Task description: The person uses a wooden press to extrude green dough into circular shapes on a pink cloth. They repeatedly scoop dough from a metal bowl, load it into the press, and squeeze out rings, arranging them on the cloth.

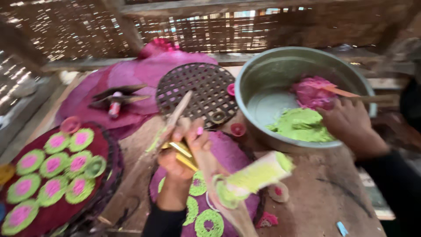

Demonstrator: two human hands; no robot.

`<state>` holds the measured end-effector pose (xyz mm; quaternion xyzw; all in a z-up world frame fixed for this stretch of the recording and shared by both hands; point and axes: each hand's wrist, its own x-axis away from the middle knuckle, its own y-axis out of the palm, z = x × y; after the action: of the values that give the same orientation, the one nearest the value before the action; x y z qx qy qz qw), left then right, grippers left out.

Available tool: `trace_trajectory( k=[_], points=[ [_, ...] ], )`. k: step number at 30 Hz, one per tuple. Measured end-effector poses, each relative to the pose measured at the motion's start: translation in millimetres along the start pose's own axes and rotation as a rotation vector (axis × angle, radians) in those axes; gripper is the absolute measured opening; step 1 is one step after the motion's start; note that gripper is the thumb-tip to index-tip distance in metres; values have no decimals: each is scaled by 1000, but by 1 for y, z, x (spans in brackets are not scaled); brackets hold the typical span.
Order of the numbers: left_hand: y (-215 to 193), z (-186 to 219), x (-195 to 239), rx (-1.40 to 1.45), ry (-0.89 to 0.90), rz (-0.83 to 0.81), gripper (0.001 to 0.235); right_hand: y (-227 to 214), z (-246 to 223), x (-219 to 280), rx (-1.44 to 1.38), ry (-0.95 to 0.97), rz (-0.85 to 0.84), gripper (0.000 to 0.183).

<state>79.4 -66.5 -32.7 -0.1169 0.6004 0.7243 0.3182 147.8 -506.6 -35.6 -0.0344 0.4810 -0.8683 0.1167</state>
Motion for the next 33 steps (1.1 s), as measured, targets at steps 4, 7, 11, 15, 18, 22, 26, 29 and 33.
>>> trace_trajectory(
  k=[4, 7, 11, 15, 18, 22, 26, 29, 33],
  points=[
    [13, -20, -16, 141, 64, -330, 15, -66, -90, 54, -386, -154, 200, 31],
    [16, -35, -25, 110, 142, -545, 23, -102, -129, 98, -930, -194, 286, 41],
    [-5, -3, 6, -301, 84, -117, 33, -110, -170, 132, -1800, -79, 232, 58],
    [-32, 30, 48, -1435, -141, 857, 47, -96, -183, 142, -2301, 74, 235, 75],
    [-28, 8, 83, -1678, 346, 446, 51, -86, -186, 141, -2454, 77, 210, 88],
    [7, -11, 96, -1526, -15, 220, 34, -102, -184, 142, -2110, -63, 287, 100],
    [44, 2, 101, -2329, -435, -74, 32, -140, -175, 157, -1777, -205, 248, 116],
    [51, -4, 117, -2105, -15, -104, 45, -148, -180, 166, -1510, -293, 288, 121],
    [31, -54, 148, -1889, -204, 227, 29, -120, -229, 186, -1618, -278, 286, 121]
  ],
)
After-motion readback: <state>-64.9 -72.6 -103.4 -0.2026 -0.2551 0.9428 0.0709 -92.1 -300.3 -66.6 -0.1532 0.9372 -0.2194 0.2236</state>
